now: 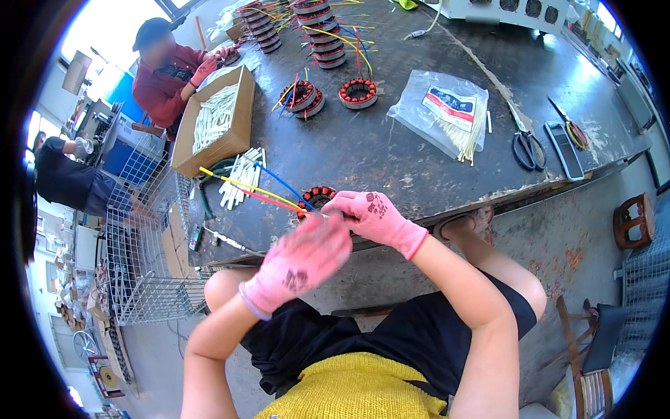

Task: The person slides plastic tubes over wires on a metal stator core and trims the excess length with scissors.

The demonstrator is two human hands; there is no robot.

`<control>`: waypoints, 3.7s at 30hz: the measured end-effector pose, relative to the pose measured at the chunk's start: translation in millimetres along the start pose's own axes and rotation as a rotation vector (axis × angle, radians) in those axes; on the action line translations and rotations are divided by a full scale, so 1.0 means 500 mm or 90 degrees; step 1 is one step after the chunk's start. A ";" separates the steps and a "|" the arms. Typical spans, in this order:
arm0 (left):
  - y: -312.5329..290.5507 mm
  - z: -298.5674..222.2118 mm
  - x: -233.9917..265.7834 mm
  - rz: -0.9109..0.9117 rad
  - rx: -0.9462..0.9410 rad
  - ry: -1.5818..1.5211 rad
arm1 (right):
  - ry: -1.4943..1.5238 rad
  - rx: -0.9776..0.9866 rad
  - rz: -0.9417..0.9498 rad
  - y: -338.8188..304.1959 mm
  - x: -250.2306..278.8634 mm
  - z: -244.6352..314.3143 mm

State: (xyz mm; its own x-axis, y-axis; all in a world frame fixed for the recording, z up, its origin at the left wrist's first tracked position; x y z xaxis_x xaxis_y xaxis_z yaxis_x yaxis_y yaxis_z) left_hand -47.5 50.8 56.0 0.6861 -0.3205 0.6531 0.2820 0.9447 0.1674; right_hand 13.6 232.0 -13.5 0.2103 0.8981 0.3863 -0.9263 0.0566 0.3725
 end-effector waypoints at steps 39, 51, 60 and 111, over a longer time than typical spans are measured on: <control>-0.026 0.056 -0.148 0.074 0.350 -0.563 | -0.298 0.139 -0.052 -0.005 -0.034 0.052; -0.051 0.020 -0.116 -0.036 0.274 -0.518 | -0.301 0.118 -0.079 -0.009 -0.057 0.051; -0.046 0.009 -0.161 -0.088 0.248 -0.394 | -0.198 0.028 -0.140 -0.031 -0.004 0.066; -0.045 -0.008 -0.163 -0.124 0.301 -0.474 | 0.769 -0.516 -0.567 -0.319 -0.191 0.148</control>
State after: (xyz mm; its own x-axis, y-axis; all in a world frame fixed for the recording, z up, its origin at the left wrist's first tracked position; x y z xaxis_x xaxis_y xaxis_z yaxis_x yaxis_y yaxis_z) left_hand -107.0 55.4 -4.0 -0.0031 -0.5051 0.8630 -0.0694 0.8611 0.5037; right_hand 164.3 104.8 -47.4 0.7269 0.2416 -0.6428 -0.6525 0.5348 -0.5368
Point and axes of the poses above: each hand's wrist, its own y-axis towards the middle knuckle, its own x-axis out of the back of the hand, z = x × y, the point moved 2 cm from there along y, towards the middle knuckle, and after that the axes turned 12 degrees about y, right-handed, at the moved point
